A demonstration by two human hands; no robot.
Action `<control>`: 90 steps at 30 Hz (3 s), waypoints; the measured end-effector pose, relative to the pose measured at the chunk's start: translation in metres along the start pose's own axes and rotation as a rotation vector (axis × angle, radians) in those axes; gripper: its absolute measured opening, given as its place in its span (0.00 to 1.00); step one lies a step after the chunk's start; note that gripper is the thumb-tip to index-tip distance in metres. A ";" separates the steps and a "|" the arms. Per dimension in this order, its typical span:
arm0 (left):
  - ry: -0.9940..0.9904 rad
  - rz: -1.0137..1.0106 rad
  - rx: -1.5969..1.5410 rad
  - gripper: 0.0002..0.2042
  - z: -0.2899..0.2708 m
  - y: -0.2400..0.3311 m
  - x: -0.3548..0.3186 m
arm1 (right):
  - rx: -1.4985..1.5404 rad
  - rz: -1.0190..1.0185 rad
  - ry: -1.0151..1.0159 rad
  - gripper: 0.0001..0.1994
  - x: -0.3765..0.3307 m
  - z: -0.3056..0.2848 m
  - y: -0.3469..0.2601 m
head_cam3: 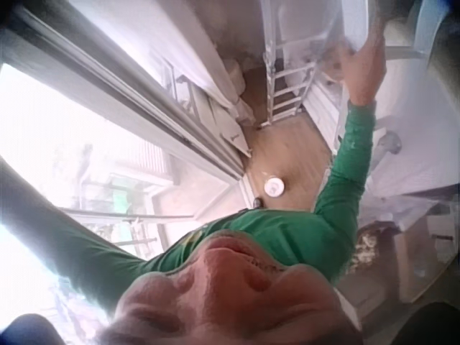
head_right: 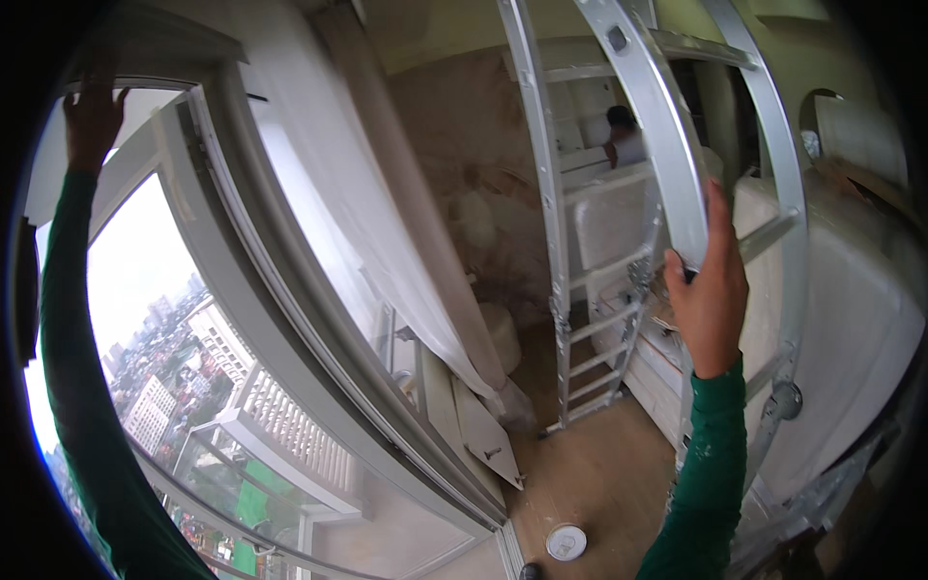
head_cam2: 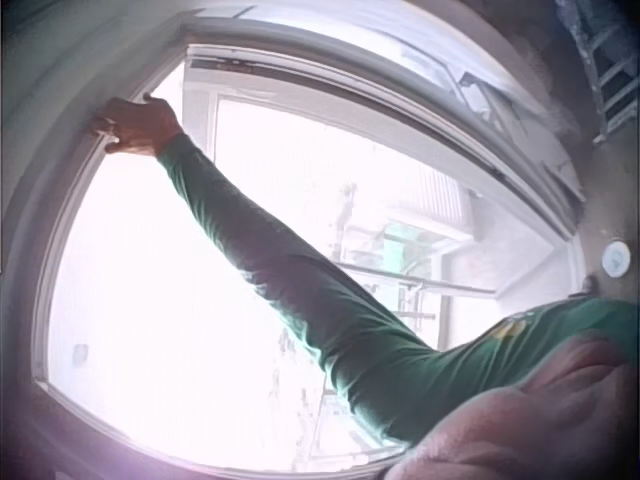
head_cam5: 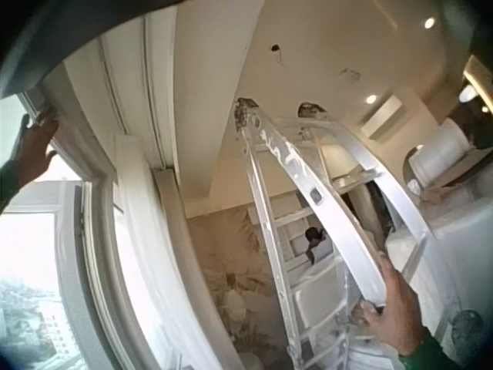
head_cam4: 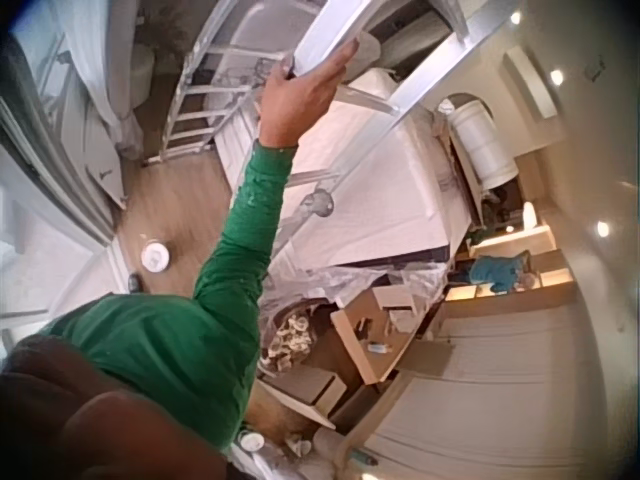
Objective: The person applies adhesive tape to the upper frame of a doorway, pressing it down by hand and using a scraper to smooth it.
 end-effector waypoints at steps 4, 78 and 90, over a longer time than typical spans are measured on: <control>-0.120 -0.142 -0.022 0.33 -0.091 0.008 -0.006 | -0.016 0.037 0.070 0.48 -0.005 -0.018 0.013; 0.139 -1.280 -1.493 0.38 -0.105 0.006 0.037 | -0.079 0.081 0.037 0.51 -0.004 -0.017 0.010; 0.145 -1.344 -1.519 0.40 -0.108 0.012 0.045 | -0.104 0.079 0.048 0.52 -0.003 -0.012 0.011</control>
Point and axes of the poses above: each hand's wrist, its own x-axis towards the middle knuckle, its own z-axis out of the palm, y = z × x, the point moved 1 cm from there along x, towards the middle knuckle, and after that the axes turned 12 degrees about -y, right-handed, at the moved point
